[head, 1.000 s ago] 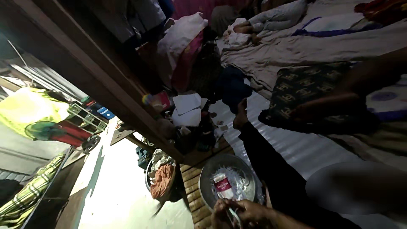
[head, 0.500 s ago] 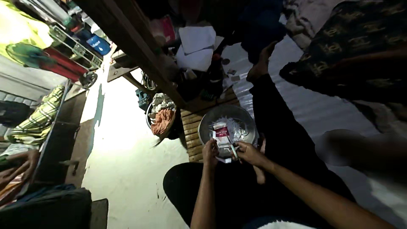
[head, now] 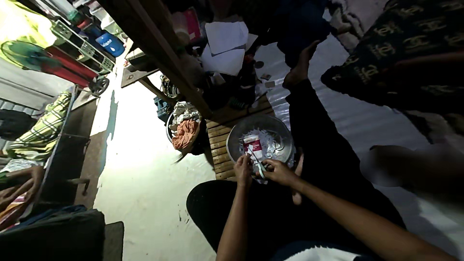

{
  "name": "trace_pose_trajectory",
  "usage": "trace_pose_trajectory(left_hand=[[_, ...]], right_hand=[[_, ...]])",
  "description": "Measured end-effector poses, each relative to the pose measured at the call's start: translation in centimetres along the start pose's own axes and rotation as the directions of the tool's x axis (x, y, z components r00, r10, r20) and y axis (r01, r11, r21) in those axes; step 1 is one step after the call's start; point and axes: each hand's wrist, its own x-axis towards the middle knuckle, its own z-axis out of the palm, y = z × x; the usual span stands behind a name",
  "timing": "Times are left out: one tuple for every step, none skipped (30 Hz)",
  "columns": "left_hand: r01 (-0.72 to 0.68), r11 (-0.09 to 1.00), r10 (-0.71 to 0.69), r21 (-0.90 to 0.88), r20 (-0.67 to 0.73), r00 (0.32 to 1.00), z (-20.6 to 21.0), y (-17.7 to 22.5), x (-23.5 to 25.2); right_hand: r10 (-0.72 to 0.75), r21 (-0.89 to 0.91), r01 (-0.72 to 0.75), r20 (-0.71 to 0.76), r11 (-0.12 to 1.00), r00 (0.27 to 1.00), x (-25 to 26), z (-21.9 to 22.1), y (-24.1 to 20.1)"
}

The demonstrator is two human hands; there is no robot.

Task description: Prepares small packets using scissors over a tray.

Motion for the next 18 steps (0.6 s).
trace_pose_trajectory(left_hand=[[-0.001,1.000,0.000,0.013,0.008,1.000,0.1,0.1,-0.1],[0.003,1.000,-0.003,0.027,0.015,1.000,0.1,0.1,-0.3],[0.011,0.999,-0.012,0.039,0.019,1.000,0.2,0.2,-0.5],[0.022,0.999,-0.023,0.049,0.019,1.000,0.3,0.3,-0.6],[0.030,0.998,-0.031,0.056,0.022,0.999,0.3,0.3,-0.8],[0.036,0.998,-0.037,0.060,0.024,0.999,0.4,0.3,-0.8],[0.042,0.997,-0.044,0.062,0.027,0.999,0.5,0.3,-0.9],[0.048,0.997,-0.050,0.062,0.027,0.998,0.5,0.2,-1.0],[0.057,0.997,-0.058,0.060,0.022,0.998,0.7,0.3,-1.0],[0.064,0.997,-0.065,0.053,0.018,0.998,0.9,0.4,-1.1],[0.067,0.997,-0.068,0.045,0.021,0.997,0.9,0.4,-1.2],[0.066,0.997,-0.067,0.038,0.028,0.997,1.0,0.4,-1.3],[0.063,0.997,-0.064,0.036,0.032,0.997,1.1,0.3,-1.4],[0.061,0.998,-0.062,0.032,0.036,0.997,1.1,0.3,-1.5],[0.058,0.998,-0.059,0.034,0.036,0.998,1.1,0.3,-1.5],[0.056,0.998,-0.057,0.039,0.035,0.998,1.2,0.3,-1.5],[0.052,0.998,-0.053,0.044,0.033,0.998,1.2,0.3,-1.6],[0.045,0.998,-0.047,0.047,0.033,0.998,1.2,0.3,-1.6]], right_hand=[[-0.004,0.005,0.004,-0.012,1.000,1.000,0.1,0.1,0.0],[-0.007,0.015,0.007,-0.023,1.000,1.000,0.1,0.1,0.0],[-0.013,0.025,0.014,-0.038,1.000,0.999,0.1,0.2,0.1],[-0.019,0.037,0.021,-0.052,0.999,0.998,0.1,0.3,0.2],[-0.028,0.048,0.031,-0.066,0.998,0.997,0.1,0.3,0.4],[-0.036,0.055,0.040,-0.074,0.998,0.997,0.2,0.3,0.5],[-0.043,0.062,0.048,-0.078,0.997,0.996,0.2,0.3,0.7],[-0.048,0.069,0.054,-0.086,0.996,0.995,0.2,0.3,0.9],[-0.052,0.072,0.059,-0.092,0.996,0.994,0.3,0.3,1.1],[-0.051,0.073,0.059,-0.098,0.996,0.994,0.2,0.3,1.2],[-0.051,0.073,0.059,-0.101,0.996,0.994,0.2,0.3,1.3],[-0.055,0.073,0.062,-0.104,0.995,0.993,0.2,0.3,1.4],[-0.060,0.074,0.068,-0.106,0.995,0.993,0.2,0.2,1.5],[-0.066,0.078,0.075,-0.109,0.994,0.992,0.2,0.2,1.5],[-0.074,0.085,0.084,-0.112,0.993,0.991,0.2,0.2,1.6],[-0.081,0.097,0.093,-0.116,0.991,0.990,0.1,0.3,1.7],[-0.084,0.117,0.098,-0.119,0.988,0.989,0.1,0.3,1.7],[-0.086,0.140,0.103,-0.122,0.985,0.989,0.1,0.3,1.7]])
